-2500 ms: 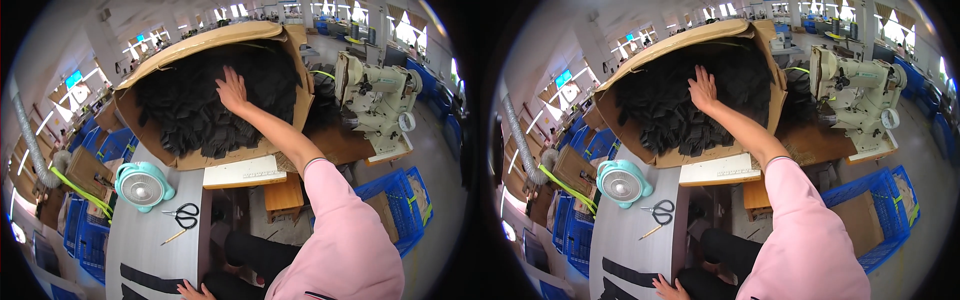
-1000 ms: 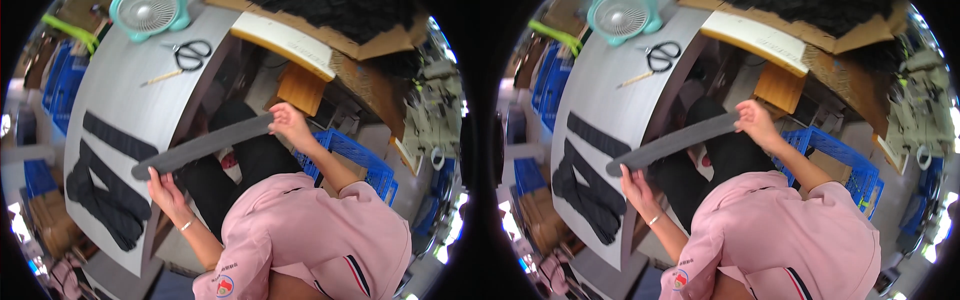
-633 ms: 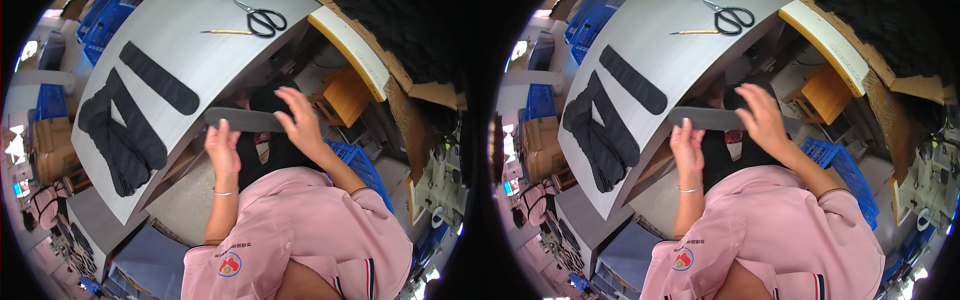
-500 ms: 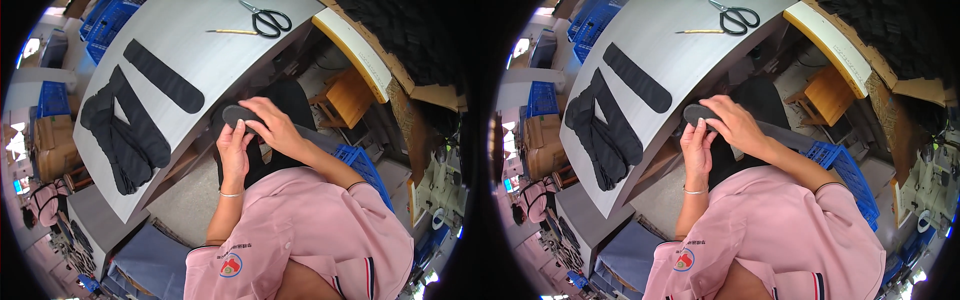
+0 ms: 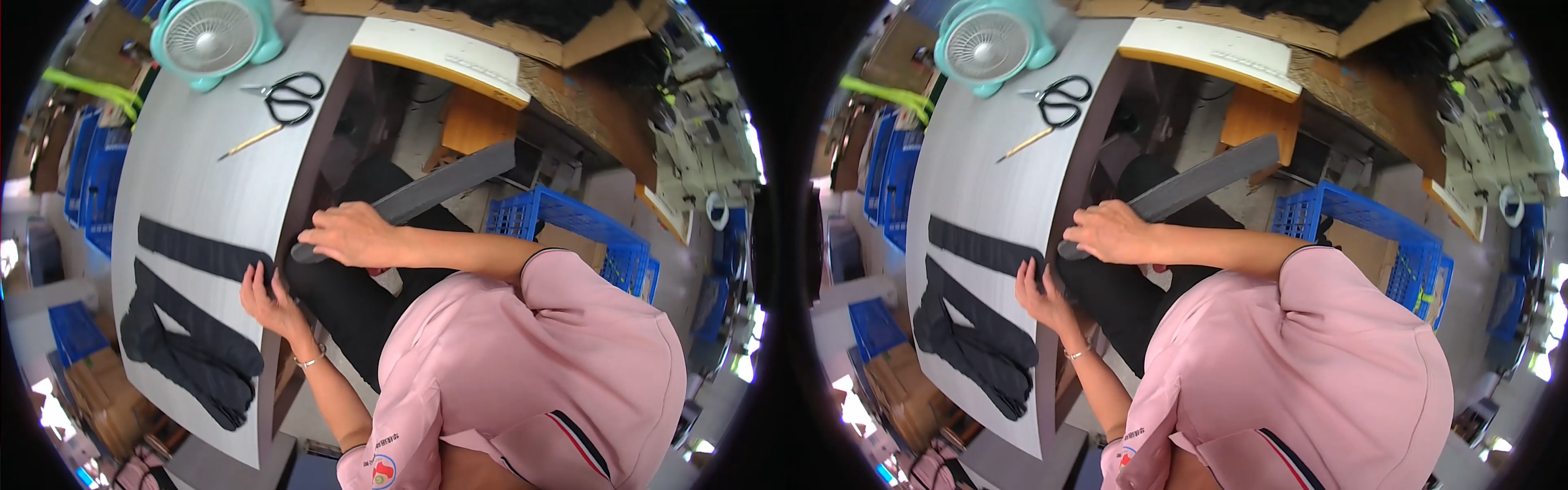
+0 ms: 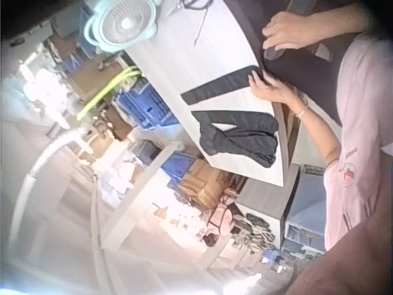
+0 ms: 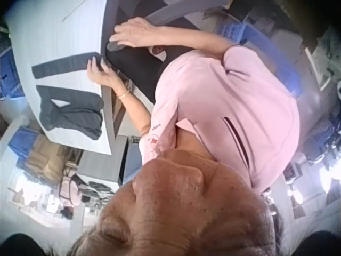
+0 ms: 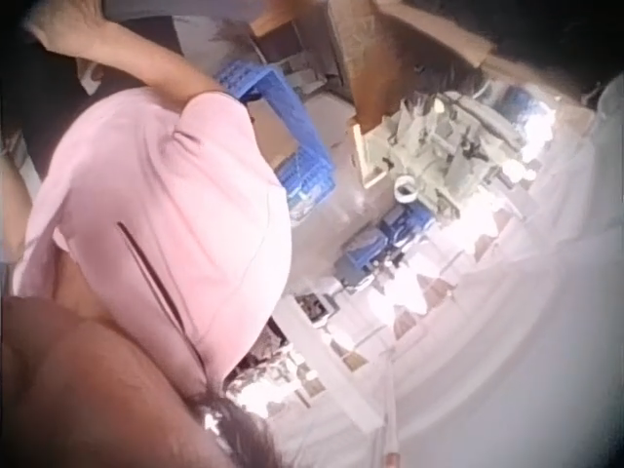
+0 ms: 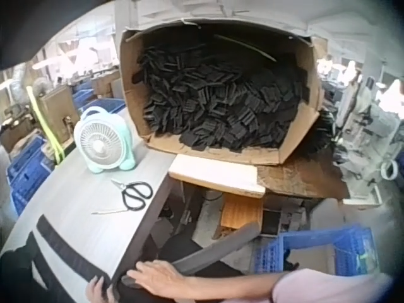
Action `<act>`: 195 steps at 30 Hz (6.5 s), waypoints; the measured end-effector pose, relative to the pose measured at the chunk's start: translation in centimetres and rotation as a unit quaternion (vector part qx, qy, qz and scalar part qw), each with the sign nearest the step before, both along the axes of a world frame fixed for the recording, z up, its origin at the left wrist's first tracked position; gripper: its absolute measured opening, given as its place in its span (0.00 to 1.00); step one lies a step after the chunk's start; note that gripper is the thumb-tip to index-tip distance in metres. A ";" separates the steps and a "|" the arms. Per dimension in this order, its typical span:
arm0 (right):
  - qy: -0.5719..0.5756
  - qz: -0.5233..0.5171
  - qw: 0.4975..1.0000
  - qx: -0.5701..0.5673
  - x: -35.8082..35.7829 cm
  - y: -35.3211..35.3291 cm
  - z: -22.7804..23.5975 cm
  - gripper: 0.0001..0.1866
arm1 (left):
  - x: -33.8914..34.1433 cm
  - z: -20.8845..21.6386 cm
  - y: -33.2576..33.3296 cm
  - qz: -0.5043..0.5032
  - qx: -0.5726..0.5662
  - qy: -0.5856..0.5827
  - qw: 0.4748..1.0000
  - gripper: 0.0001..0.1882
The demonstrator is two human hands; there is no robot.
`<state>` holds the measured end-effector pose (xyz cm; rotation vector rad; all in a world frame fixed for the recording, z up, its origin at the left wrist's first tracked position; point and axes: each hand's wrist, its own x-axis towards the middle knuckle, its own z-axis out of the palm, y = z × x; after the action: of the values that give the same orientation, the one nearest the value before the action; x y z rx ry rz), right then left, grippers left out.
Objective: Trimming foam padding with scissors and inserting it into fabric straps at a workshop table.
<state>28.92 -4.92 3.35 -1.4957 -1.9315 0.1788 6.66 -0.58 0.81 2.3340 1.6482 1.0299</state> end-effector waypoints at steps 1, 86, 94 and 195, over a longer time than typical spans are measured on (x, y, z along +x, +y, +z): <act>-0.003 0.001 1.000 -0.014 0.2 -0.2 0.0 0.16 | 0.2 0.0 -0.3 0.003 0.001 -0.007 1.000 0.14; 0.559 0.073 0.711 -0.421 -4.8 3.0 3.3 0.12 | 0.5 6.0 -4.6 -0.007 -0.348 -0.660 0.666 0.18; 0.613 0.069 0.704 -0.352 -4.5 3.3 2.6 0.15 | 1.5 6.6 -4.5 -0.058 -0.346 -0.575 0.739 0.22; -0.027 0.025 0.971 -0.236 4.8 -7.6 2.0 0.35 | 4.0 3.5 -0.8 -0.057 -0.325 -0.731 0.598 0.13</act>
<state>33.69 -12.48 5.40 -1.7638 -2.0635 0.6671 10.67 -1.41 4.28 0.5016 0.7862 1.3028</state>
